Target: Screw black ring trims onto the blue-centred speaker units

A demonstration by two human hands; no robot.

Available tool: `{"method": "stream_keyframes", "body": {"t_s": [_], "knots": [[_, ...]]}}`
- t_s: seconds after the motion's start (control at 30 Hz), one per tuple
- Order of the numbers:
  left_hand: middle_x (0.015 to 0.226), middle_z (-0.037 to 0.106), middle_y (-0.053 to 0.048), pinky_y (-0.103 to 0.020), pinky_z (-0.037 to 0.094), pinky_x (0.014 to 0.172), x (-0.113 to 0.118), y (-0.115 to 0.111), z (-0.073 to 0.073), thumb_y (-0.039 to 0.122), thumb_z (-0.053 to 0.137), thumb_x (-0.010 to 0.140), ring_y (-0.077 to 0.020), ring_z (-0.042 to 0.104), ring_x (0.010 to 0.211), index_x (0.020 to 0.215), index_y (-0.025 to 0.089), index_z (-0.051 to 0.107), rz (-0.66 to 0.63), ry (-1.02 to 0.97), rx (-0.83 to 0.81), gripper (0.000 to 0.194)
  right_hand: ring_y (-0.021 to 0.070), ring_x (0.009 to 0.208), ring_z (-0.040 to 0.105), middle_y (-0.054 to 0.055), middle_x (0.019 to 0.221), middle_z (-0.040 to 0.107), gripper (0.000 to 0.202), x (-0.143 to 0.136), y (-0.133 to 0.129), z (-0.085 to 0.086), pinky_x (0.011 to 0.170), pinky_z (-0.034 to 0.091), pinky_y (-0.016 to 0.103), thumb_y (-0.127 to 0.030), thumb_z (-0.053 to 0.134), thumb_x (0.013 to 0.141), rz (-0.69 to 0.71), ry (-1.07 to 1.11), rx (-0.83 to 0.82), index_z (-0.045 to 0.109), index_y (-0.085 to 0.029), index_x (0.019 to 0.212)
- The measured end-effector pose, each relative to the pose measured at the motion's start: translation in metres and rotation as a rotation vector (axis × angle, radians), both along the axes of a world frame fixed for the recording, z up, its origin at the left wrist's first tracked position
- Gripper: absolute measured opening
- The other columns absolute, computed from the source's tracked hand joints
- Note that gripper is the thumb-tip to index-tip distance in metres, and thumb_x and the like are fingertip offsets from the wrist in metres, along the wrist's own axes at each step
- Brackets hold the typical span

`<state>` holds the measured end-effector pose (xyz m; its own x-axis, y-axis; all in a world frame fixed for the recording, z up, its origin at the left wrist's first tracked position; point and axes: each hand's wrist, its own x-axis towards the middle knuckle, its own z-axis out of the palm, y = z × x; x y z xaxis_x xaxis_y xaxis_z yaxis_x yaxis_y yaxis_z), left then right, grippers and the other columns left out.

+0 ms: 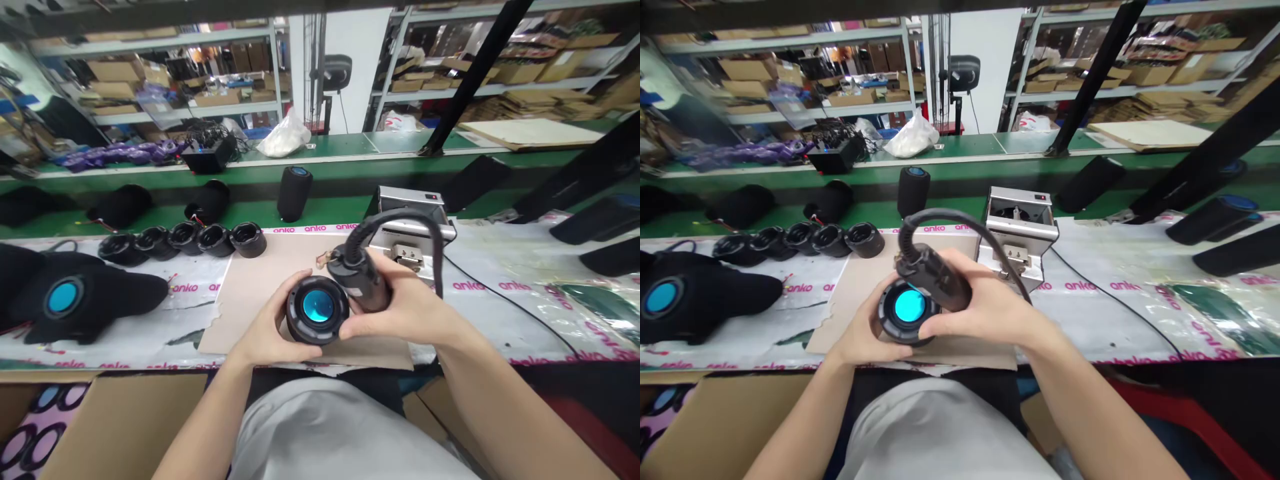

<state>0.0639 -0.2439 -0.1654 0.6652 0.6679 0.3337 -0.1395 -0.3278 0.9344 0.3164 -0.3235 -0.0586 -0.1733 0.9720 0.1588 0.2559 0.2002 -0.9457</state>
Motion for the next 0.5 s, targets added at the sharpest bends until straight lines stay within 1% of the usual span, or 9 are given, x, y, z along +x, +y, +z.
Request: {"method": "stream_keyframes", "body": {"t_s": [0.07,0.1,0.17,0.23,0.3,0.37,0.4,0.47,0.5], "knots": [[0.172,0.05,-0.014,-0.061,0.038,0.134,0.0,0.007,0.003,0.035,0.105,0.065,-0.0449,0.046,0.16,0.166,0.032,0.048,-0.061,-0.017,-0.015,0.117,0.0208,0.128,0.07,-0.005,0.138,0.072,0.081,-0.002,0.004,-0.003,0.107,0.059,0.029,-0.043,0.105,0.067,0.068,-0.003,-0.024,0.069,-0.038,0.14],[0.173,0.05,-0.014,-0.061,0.039,0.133,-0.001,0.011,0.005,0.034,0.105,0.065,-0.0451,0.046,0.16,0.167,0.033,0.046,-0.091,-0.025,-0.028,0.119,0.0211,0.129,0.069,-0.006,0.139,0.072,0.083,-0.004,0.006,-0.004,0.109,0.058,0.03,-0.044,0.105,0.068,0.079,-0.012,-0.035,0.067,-0.04,0.142],[0.172,0.05,-0.014,-0.061,0.043,0.131,-0.003,0.017,0.009,0.032,0.105,0.065,-0.0445,0.048,0.159,0.171,0.036,0.037,-0.139,-0.034,-0.047,0.126,0.0213,0.127,0.07,-0.007,0.137,0.073,0.082,-0.007,0.006,-0.005,0.11,0.057,0.032,-0.043,0.102,0.072,0.058,-0.048,-0.052,0.066,-0.042,0.145],[0.173,0.048,-0.013,-0.059,0.046,0.129,-0.004,0.016,0.01,0.029,0.104,0.067,-0.0426,0.048,0.16,0.174,0.041,0.027,-0.142,-0.052,-0.031,0.133,0.0207,0.119,0.072,-0.007,0.129,0.075,0.075,-0.01,0.005,-0.005,0.105,0.059,0.032,-0.039,0.1,0.075,0.012,-0.105,-0.058,0.067,-0.042,0.143],[0.177,0.041,-0.011,-0.057,0.041,0.132,-0.002,0.005,0.008,0.028,0.101,0.07,-0.0401,0.042,0.164,0.173,0.044,0.024,-0.05,-0.091,0.029,0.129,0.0206,0.116,0.073,-0.006,0.125,0.075,0.072,-0.013,0.002,-0.004,0.105,0.059,0.033,-0.035,0.097,0.077,-0.029,-0.153,-0.049,0.067,-0.041,0.142],[0.18,0.034,-0.01,-0.057,0.033,0.137,0.004,-0.016,0.004,0.028,0.097,0.076,-0.0384,0.035,0.167,0.171,0.044,0.028,0.14,-0.128,0.082,0.119,0.0217,0.12,0.073,-0.005,0.129,0.075,0.071,-0.016,-0.001,-0.004,0.109,0.059,0.035,-0.034,0.096,0.078,-0.048,-0.161,-0.032,0.067,-0.04,0.142],[0.18,0.032,-0.01,-0.057,0.032,0.137,0.008,-0.027,0.002,0.028,0.096,0.078,-0.0378,0.034,0.168,0.171,0.043,0.026,0.242,-0.128,0.083,0.117,0.0224,0.121,0.072,-0.004,0.13,0.074,0.07,-0.018,-0.003,-0.005,0.111,0.059,0.036,-0.035,0.096,0.078,-0.05,-0.161,-0.032,0.068,-0.04,0.142],[0.18,0.03,-0.012,-0.055,0.04,0.133,0.018,-0.048,-0.001,0.033,0.096,0.08,-0.0371,0.037,0.166,0.172,0.044,0.018,0.399,-0.112,0.037,0.121,0.0242,0.121,0.073,-0.003,0.131,0.075,0.069,-0.021,-0.007,-0.007,0.11,0.06,0.038,-0.039,0.095,0.079,-0.048,-0.185,-0.052,0.068,-0.041,0.142],[0.178,0.032,-0.013,-0.053,0.046,0.129,0.022,-0.054,-0.002,0.036,0.097,0.08,-0.0365,0.043,0.163,0.172,0.044,0.013,0.442,-0.105,0.011,0.125,0.0253,0.119,0.074,-0.002,0.131,0.075,0.069,-0.022,-0.008,-0.008,0.107,0.062,0.04,-0.041,0.094,0.079,-0.058,-0.211,-0.068,0.068,-0.042,0.143]]}}
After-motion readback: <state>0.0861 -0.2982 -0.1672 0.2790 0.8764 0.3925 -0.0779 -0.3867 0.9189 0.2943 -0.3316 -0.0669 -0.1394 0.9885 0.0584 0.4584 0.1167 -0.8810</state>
